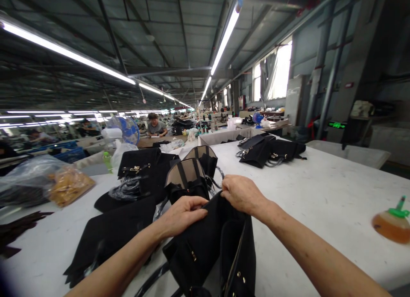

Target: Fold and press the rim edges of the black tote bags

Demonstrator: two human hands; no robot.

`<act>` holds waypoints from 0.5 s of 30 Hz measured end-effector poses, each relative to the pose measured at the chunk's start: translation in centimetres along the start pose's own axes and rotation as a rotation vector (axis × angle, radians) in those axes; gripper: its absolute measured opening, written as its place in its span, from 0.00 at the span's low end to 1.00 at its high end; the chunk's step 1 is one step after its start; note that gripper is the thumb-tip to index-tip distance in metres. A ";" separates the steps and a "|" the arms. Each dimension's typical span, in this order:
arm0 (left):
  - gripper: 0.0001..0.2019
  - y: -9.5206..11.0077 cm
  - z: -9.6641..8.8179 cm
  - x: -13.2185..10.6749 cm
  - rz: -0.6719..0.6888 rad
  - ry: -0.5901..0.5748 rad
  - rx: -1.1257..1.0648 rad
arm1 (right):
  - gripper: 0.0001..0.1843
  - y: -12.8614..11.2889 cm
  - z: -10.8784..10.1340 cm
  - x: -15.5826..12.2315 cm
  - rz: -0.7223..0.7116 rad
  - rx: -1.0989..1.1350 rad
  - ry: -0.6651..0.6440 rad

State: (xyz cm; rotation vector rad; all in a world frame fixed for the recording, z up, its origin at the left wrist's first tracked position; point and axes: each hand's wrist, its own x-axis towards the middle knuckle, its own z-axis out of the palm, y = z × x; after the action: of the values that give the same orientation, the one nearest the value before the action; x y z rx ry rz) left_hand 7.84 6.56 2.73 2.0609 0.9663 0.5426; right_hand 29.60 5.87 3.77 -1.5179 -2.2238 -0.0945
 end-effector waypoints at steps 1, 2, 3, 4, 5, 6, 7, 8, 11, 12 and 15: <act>0.12 0.0 0.0 0.0 -0.014 0.007 -0.016 | 0.07 0.0 0.0 0.0 -0.005 0.001 0.004; 0.12 -0.1 0.1 0.0 -0.032 0.013 -0.031 | 0.07 0.1 0.1 0.0 -0.006 0.002 0.009; 0.12 -0.1 0.1 0.0 -0.050 0.017 -0.047 | 0.07 0.1 0.1 0.0 -0.004 0.001 0.014; 0.13 -0.1 0.1 0.0 -0.063 0.017 -0.061 | 0.07 0.0 0.1 0.0 0.001 -0.002 0.018; 0.13 -0.1 0.2 -0.1 -0.069 0.014 -0.075 | 0.07 0.0 0.2 -0.1 0.006 -0.006 0.021; 0.13 -0.1 0.1 -0.2 -0.069 0.007 -0.087 | 0.07 0.0 0.2 -0.1 0.013 -0.011 0.021; 0.13 -0.1 0.1 -0.3 -0.065 -0.003 -0.097 | 0.07 -0.1 0.2 0.0 0.023 -0.014 0.018; 0.12 -0.2 0.0 -0.3 -0.059 -0.015 -0.105 | 0.07 -0.2 0.3 0.1 0.036 -0.010 0.011; 0.10 -0.4 -0.4 0.3 -0.044 -0.059 -0.111 | 0.05 -0.3 0.3 0.5 0.067 0.023 -0.023; 0.09 -0.6 -0.6 0.8 -0.034 -0.068 -0.097 | 0.05 -0.2 0.3 0.7 0.070 0.029 -0.029; 0.09 -0.5 -0.9 2.4 0.014 -0.013 0.020 | 0.05 -0.1 0.2 0.7 0.044 0.041 -0.031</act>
State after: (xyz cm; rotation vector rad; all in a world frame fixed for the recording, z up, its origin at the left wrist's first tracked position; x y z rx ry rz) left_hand 8.55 9.10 2.98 2.0880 0.9541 0.5276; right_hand 29.23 6.48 3.85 -1.5553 -2.2014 -0.0121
